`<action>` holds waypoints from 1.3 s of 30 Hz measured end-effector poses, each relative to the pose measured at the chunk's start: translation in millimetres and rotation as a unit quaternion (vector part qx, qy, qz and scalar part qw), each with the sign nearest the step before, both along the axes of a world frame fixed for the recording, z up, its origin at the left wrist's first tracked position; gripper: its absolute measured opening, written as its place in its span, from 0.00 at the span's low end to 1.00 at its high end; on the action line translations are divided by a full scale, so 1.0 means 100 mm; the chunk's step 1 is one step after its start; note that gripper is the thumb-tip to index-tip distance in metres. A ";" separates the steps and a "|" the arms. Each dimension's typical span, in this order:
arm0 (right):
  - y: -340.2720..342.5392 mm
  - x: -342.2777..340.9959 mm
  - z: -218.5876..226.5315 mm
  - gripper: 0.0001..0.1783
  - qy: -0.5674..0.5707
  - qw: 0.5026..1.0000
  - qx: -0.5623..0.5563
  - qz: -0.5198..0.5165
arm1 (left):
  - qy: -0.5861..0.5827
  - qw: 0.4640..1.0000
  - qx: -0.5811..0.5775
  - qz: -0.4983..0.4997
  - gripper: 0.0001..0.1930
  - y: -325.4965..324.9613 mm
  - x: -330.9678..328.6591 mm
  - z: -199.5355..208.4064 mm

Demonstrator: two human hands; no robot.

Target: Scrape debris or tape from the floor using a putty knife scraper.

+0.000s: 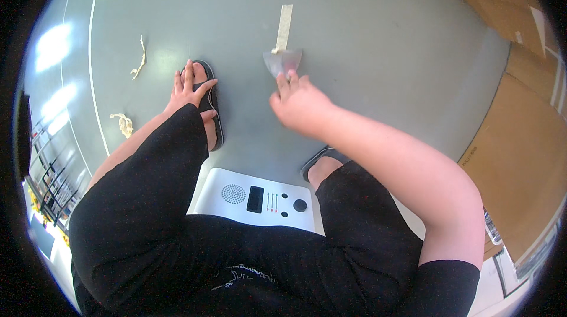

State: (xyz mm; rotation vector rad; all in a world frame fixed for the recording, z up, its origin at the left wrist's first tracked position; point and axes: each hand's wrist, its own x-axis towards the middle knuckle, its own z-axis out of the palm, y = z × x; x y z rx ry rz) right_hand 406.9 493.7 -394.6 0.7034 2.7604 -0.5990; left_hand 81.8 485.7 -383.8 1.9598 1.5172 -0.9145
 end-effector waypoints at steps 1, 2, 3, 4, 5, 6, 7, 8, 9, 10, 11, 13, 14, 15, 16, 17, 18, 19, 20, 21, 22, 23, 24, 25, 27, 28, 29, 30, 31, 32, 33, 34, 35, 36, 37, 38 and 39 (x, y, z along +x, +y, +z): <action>-0.07 -0.01 0.04 0.21 -0.001 1.000 0.002 -0.001 | 0.001 1.000 -0.005 -0.001 0.44 0.01 0.01 0.02; -0.17 -0.03 0.10 0.20 0.001 0.999 -0.007 0.041 | 0.000 1.000 -0.005 -0.001 0.44 0.00 0.01 0.02; -0.26 -0.05 0.15 0.19 0.003 0.996 -0.016 0.083 | -0.013 1.000 0.006 0.003 0.43 0.00 0.00 0.01; -0.34 -0.05 0.19 0.19 -0.002 0.992 -0.016 0.122 | -0.026 0.999 0.017 0.006 0.43 -0.01 -0.01 0.00; -0.36 -0.04 0.17 0.19 -0.002 0.992 -0.016 0.123 | -0.026 0.999 0.017 0.007 0.43 -0.02 -0.01 0.00; -0.39 -0.03 0.14 0.19 -0.009 0.994 -0.026 0.110 | -0.024 0.999 0.022 0.005 0.42 -0.03 -0.02 0.01; -0.40 -0.01 0.12 0.18 -0.016 0.994 -0.037 0.097 | -0.022 0.999 0.026 0.003 0.42 -0.04 -0.03 0.01; -0.31 0.01 0.08 0.18 -0.050 0.996 -0.037 0.058 | -0.023 0.999 0.026 0.003 0.42 -0.06 -0.05 -0.03; -0.15 0.02 0.04 0.18 -0.082 0.996 -0.035 0.019 | -0.044 0.998 0.038 0.003 0.43 -0.08 -0.10 -0.07; 0.00 0.12 0.03 0.17 -0.023 1.000 0.013 0.003 | -0.064 0.997 0.051 0.003 0.44 -0.10 -0.13 -0.10; 0.01 0.11 0.04 0.17 -0.024 1.000 0.013 0.004 | -0.064 0.997 0.051 0.004 0.44 -0.08 -0.11 -0.07; 0.03 0.07 0.04 0.15 -0.001 0.999 -0.030 -0.040 | -0.025 1.000 0.011 0.004 0.42 -0.03 -0.04 0.00; -0.01 0.01 0.08 0.15 -0.002 0.999 -0.027 -0.031 | -0.025 1.000 0.011 0.005 0.42 -0.04 -0.03 0.00; -0.03 -0.04 0.12 0.15 -0.002 0.999 -0.025 -0.030 | -0.013 1.000 0.010 -0.005 0.42 -0.03 -0.03 -0.01; -0.08 -0.07 0.16 0.16 0.020 0.999 -0.018 0.035 | -0.002 1.000 0.008 -0.016 0.42 -0.02 -0.03 -0.03; -0.16 -0.11 0.23 0.16 0.044 0.994 -0.015 0.098 | 0.001 1.000 0.006 -0.015 0.42 -0.03 -0.04 -0.03; -0.27 -0.13 0.24 0.18 0.035 0.993 -0.004 0.114 | -0.002 0.999 0.021 -0.028 0.41 -0.04 -0.05 -0.04; -0.27 -0.14 0.20 0.18 0.037 0.993 -0.006 0.114 | -0.005 0.998 0.036 -0.042 0.40 -0.04 -0.06 -0.04; -0.27 -0.12 0.15 0.19 0.000 0.996 -0.009 0.084 | -0.004 0.999 0.034 -0.042 0.40 -0.04 -0.07 -0.05; -0.27 -0.09 0.11 0.21 -0.038 0.998 -0.012 0.054 | -0.016 0.997 0.044 -0.068 0.39 -0.03 -0.08 -0.05; -0.16 -0.04 0.01 0.22 -0.077 0.996 0.001 0.043 | -0.029 0.994 0.055 -0.094 0.38 -0.02 -0.09 -0.06; 0.00 0.02 0.02 0.21 -0.050 0.999 0.002 0.016 | -0.024 0.994 0.054 -0.091 0.38 -0.03 -0.11 -0.06; 0.07 0.04 0.06 0.20 -0.047 0.999 -0.023 0.016 | -0.032 0.991 0.045 -0.121 0.37 -0.02 -0.11 -0.11; 0.11 0.06 0.08 0.18 -0.043 0.998 -0.047 0.016 | -0.040 0.987 0.037 -0.150 0.37 -0.01 -0.11 -0.14; 0.08 0.01 0.10 0.17 -0.039 0.997 -0.064 -0.009 | -0.039 0.989 0.025 -0.139 0.37 0.03 -0.05 -0.11; 0.07 0.00 0.11 0.16 -0.035 0.996 -0.081 -0.034 | -0.038 0.991 0.013 -0.127 0.37 0.04 -0.02 -0.10; 0.06 -0.02 0.12 0.16 -0.034 0.996 -0.080 -0.036 | -0.037 0.991 0.014 -0.129 0.37 0.03 -0.02 -0.10; 0.04 -0.03 0.14 0.16 -0.039 0.998 -0.055 -0.009 | -0.038 0.991 0.023 -0.129 0.37 0.02 -0.03 -0.12; 0.03 -0.02 0.16 0.16 -0.045 0.998 -0.030 0.017 | -0.040 0.990 0.031 -0.129 0.36 0.01 -0.03 -0.12; -0.03 0.00 0.17 0.16 -0.046 0.998 -0.030 0.014 | -0.042 0.990 0.032 -0.131 0.36 0.00 -0.03 -0.11; -0.09 0.02 0.16 0.16 -0.024 0.998 -0.036 0.038 | -0.042 0.990 0.039 -0.126 0.36 -0.01 -0.05 -0.10; -0.15 0.04 0.15 0.16 -0.002 0.997 -0.041 0.061 | -0.044 0.991 0.045 -0.121 0.36 -0.02 -0.06 -0.09; -0.22 0.05 0.16 0.16 -0.005 0.997 -0.040 0.060 | -0.046 0.990 0.047 -0.123 0.36 -0.05 -0.08 -0.11; -0.31 0.06 0.17 0.17 -0.013 0.997 -0.043 0.070 | -0.051 0.990 0.071 -0.112 0.36 -0.09 -0.10 -0.14; -0.37 0.08 0.18 0.17 -0.022 0.995 -0.047 0.080 | -0.057 0.989 0.094 -0.101 0.35 -0.11 -0.11 -0.17; -0.37 0.07 0.20 0.17 -0.023 0.995 -0.047 0.080 | -0.057 0.989 0.095 -0.101 0.35 -0.11 -0.09 -0.14; -0.37 0.05 0.22 0.17 -0.043 0.995 -0.052 0.074 | -0.046 0.992 0.085 -0.084 0.35 -0.09 -0.05 -0.09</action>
